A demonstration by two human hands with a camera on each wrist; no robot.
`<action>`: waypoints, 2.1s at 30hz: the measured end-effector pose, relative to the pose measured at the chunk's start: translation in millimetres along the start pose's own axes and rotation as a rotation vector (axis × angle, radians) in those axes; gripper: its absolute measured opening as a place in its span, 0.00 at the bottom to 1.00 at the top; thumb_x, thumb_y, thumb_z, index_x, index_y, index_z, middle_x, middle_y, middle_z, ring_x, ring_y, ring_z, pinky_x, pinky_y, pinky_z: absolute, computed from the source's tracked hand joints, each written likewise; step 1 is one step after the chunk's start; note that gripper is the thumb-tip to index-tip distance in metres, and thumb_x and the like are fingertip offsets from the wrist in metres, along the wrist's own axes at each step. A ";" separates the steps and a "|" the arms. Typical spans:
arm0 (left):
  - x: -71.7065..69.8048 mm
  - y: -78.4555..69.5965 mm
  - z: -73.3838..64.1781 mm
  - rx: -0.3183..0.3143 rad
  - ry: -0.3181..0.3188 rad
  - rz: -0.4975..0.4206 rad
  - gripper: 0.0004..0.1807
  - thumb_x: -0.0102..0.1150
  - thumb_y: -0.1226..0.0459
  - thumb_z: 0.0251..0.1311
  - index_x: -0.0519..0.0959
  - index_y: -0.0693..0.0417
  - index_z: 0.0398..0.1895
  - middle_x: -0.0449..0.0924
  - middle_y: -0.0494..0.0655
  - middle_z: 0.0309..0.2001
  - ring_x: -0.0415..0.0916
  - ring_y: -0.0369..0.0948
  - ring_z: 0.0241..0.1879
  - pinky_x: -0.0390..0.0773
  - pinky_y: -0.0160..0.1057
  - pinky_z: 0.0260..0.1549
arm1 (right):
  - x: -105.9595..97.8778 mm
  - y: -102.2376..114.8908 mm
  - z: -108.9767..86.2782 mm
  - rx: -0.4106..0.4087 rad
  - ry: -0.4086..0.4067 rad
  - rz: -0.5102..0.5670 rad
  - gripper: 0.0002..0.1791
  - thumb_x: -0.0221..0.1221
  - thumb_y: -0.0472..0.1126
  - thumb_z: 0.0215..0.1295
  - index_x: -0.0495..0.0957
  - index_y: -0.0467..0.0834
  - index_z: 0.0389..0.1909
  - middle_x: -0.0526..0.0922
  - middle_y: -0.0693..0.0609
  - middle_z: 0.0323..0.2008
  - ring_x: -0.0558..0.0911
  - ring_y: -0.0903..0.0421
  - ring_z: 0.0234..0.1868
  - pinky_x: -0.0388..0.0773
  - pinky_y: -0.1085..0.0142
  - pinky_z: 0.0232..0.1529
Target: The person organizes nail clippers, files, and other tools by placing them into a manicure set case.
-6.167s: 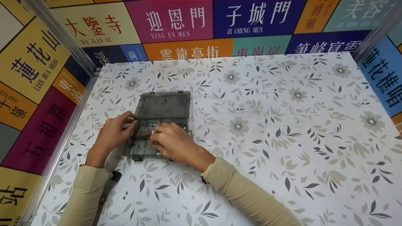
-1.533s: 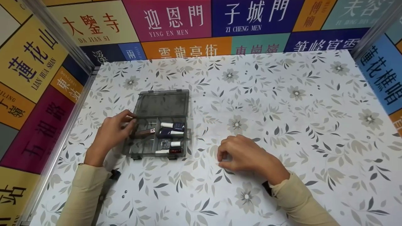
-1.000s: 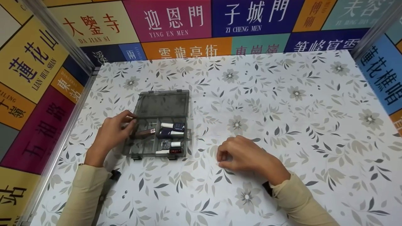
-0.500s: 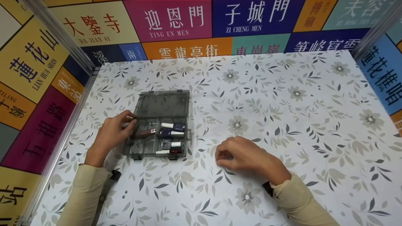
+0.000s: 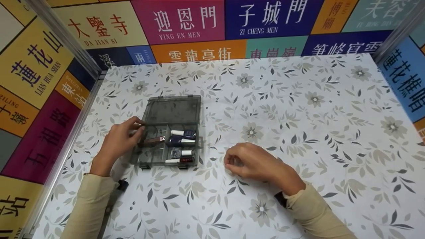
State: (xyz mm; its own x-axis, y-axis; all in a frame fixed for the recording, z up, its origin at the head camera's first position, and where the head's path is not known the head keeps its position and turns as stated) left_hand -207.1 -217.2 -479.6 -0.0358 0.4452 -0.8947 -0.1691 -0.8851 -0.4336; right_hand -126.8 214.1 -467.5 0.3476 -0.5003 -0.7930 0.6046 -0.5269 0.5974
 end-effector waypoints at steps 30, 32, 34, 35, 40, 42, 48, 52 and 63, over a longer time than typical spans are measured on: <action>-0.6 -1.5 0.4 -0.022 0.009 -0.018 0.09 0.61 0.52 0.77 0.84 0.39 0.55 0.92 0.47 0.54 0.89 0.55 0.55 0.85 0.63 0.47 | 8.6 20.9 41.1 -0.172 -0.239 0.010 0.06 0.69 0.36 0.72 0.83 0.51 0.41 0.84 0.63 0.36 0.78 0.66 0.37 0.81 0.62 0.37; -0.3 -1.3 0.4 -0.023 0.009 -0.016 0.09 0.61 0.52 0.77 0.84 0.38 0.55 0.92 0.47 0.54 0.89 0.55 0.55 0.85 0.63 0.47 | 10.9 22.9 44.6 -0.179 -0.250 0.008 0.06 0.69 0.36 0.72 0.83 0.50 0.40 0.85 0.62 0.36 0.78 0.66 0.37 0.81 0.62 0.37; -0.1 -0.9 0.5 -0.022 0.007 -0.013 0.09 0.62 0.52 0.77 0.83 0.38 0.55 0.92 0.47 0.54 0.89 0.55 0.55 0.85 0.63 0.47 | 13.0 25.2 48.4 -0.178 -0.253 0.005 0.06 0.69 0.36 0.72 0.82 0.50 0.40 0.84 0.62 0.35 0.78 0.66 0.36 0.81 0.62 0.37; 0.0 -0.7 0.7 -0.021 0.006 -0.013 0.09 0.62 0.52 0.77 0.83 0.38 0.55 0.92 0.47 0.54 0.89 0.55 0.55 0.85 0.63 0.47 | 14.0 26.6 50.4 -0.181 -0.255 0.004 0.05 0.69 0.37 0.72 0.82 0.50 0.40 0.84 0.62 0.34 0.79 0.65 0.36 0.81 0.62 0.37; 0.9 0.6 1.3 -0.015 0.003 -0.016 0.10 0.62 0.52 0.77 0.83 0.39 0.54 0.92 0.48 0.54 0.89 0.56 0.55 0.85 0.63 0.46 | 19.2 35.5 62.3 -0.199 -0.242 0.013 0.03 0.68 0.39 0.74 0.84 0.49 0.42 0.85 0.60 0.36 0.82 0.61 0.37 0.82 0.63 0.40; 1.1 0.9 1.2 -0.012 0.003 -0.015 0.10 0.62 0.52 0.77 0.83 0.39 0.54 0.92 0.48 0.54 0.89 0.56 0.55 0.85 0.63 0.45 | 21.6 39.4 67.7 -0.204 -0.229 0.015 0.02 0.68 0.40 0.75 0.84 0.48 0.42 0.86 0.59 0.37 0.83 0.60 0.38 0.83 0.64 0.42; 1.4 1.3 0.6 -0.010 0.013 -0.023 0.09 0.61 0.53 0.77 0.83 0.39 0.54 0.93 0.48 0.53 0.90 0.54 0.54 0.86 0.61 0.43 | 31.3 49.3 83.2 -0.215 -0.204 0.020 0.04 0.67 0.43 0.76 0.86 0.47 0.43 0.87 0.57 0.37 0.85 0.58 0.39 0.84 0.61 0.45; 1.2 0.4 0.3 -0.009 0.014 -0.024 0.08 0.61 0.53 0.77 0.83 0.39 0.53 0.93 0.47 0.53 0.90 0.54 0.53 0.86 0.61 0.43 | 36.7 55.4 91.0 -0.243 -0.218 0.034 0.03 0.68 0.42 0.75 0.87 0.47 0.43 0.89 0.57 0.37 0.86 0.57 0.39 0.84 0.60 0.47; 1.1 0.5 1.3 0.000 0.003 -0.015 0.08 0.61 0.54 0.77 0.83 0.40 0.53 0.93 0.49 0.52 0.90 0.56 0.52 0.86 0.61 0.42 | 41.7 64.7 107.6 -0.232 -0.233 0.094 0.02 0.69 0.41 0.74 0.88 0.48 0.42 0.90 0.57 0.39 0.87 0.58 0.40 0.84 0.63 0.46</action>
State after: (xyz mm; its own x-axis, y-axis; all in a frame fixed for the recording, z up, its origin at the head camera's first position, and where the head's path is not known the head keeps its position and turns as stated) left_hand -208.5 -217.0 -480.7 -0.0303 0.4581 -0.8884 -0.1699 -0.8782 -0.4471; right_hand -150.3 85.2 -449.1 0.2527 -0.6966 -0.6715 0.7342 -0.3140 0.6020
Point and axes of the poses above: each hand's wrist, its own z-axis towards the middle knuckle, its own x-axis out of the palm, y = z × x, the point moved 2 cm from there along z, towards the middle knuckle
